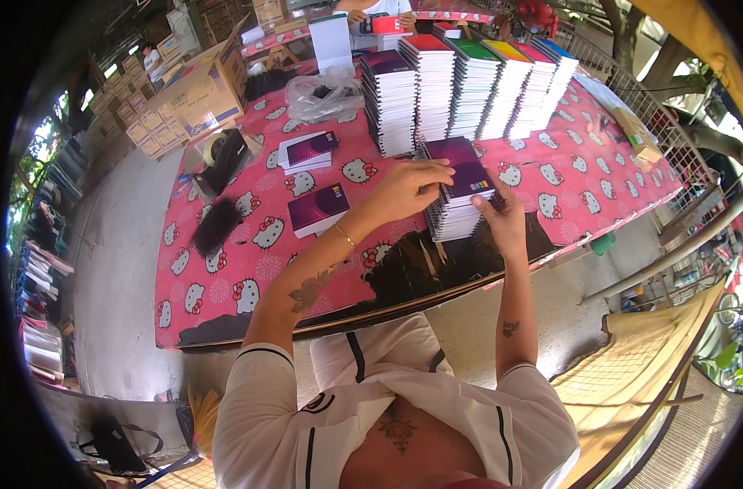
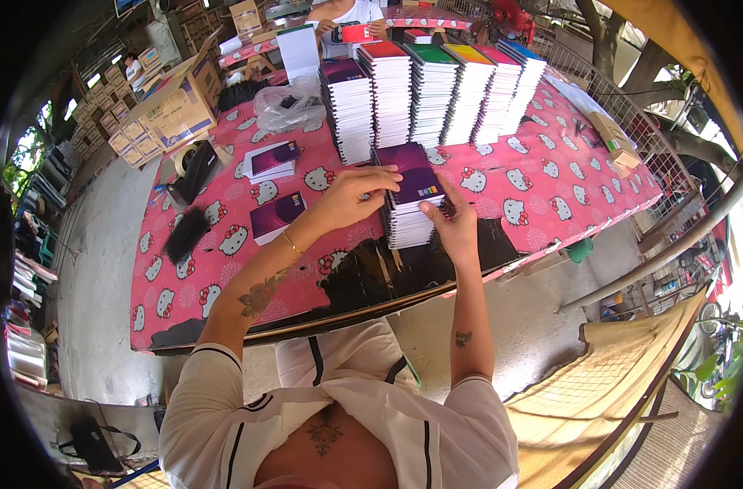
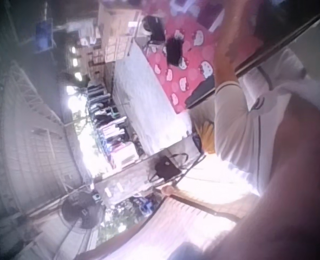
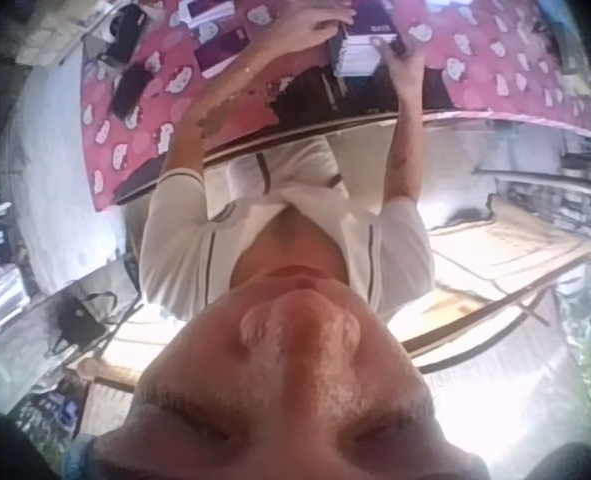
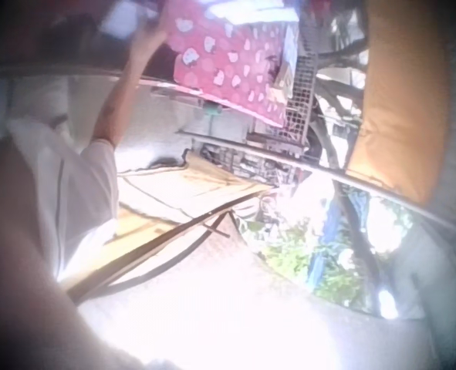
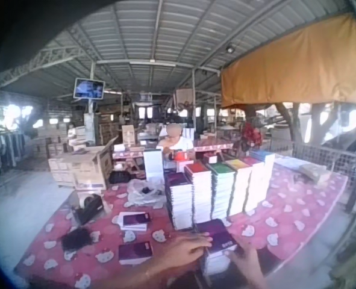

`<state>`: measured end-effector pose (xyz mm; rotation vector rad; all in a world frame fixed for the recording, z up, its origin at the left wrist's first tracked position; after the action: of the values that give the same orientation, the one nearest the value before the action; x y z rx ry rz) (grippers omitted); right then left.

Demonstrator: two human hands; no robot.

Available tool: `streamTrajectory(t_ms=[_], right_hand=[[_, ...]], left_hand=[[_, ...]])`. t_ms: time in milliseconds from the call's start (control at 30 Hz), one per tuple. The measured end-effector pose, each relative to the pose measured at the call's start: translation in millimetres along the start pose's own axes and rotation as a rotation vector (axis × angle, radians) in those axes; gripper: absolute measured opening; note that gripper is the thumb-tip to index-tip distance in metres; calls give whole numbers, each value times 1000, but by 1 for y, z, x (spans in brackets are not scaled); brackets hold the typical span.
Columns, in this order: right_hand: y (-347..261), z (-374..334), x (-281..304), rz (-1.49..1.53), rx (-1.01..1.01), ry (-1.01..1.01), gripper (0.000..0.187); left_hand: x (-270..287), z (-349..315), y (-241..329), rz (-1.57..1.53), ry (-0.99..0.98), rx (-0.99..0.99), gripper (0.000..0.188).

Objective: The person picks up small purple notepads from the table and places them onto organized stacks.

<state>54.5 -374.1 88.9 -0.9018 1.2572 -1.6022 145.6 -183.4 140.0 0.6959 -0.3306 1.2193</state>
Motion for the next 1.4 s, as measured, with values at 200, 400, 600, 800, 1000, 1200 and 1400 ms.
streamTrajectory(t_ms=[200,400,600,800,1000,1200,1400], right_hand=[[1,-3,6,-98,44,36,61],[-45,-63,44,69,308,351,44],[-35,-82,-100,252,119,-472,27],[61,-31,-183,68,-227,-491,41],[108,8,-221,-45,-207,-434,47],[91,7,-227,-279,57,-320,44],[70,12,-230,-474,254,-220,40]], left_hand=[[6,-3,11,113,57,-28,28],[102,-134,-11,475,3,444,26],[95,-205,-13,742,-65,344,26],[112,-194,-26,525,-81,648,22],[107,-197,-32,540,17,643,19],[105,-200,-24,596,116,602,16],[108,-203,-25,563,194,678,15]])
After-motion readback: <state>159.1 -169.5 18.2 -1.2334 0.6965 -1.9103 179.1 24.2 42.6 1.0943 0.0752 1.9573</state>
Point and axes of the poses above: each hand's wrist, its own z-axis towards the middle knuckle, its own x-axis out of the back of the hand, y = z × x, the point moved 5 cm from there along z, towards the middle knuckle, and after that the axes turned 11 degrees about -x, right-handed, at the moved point
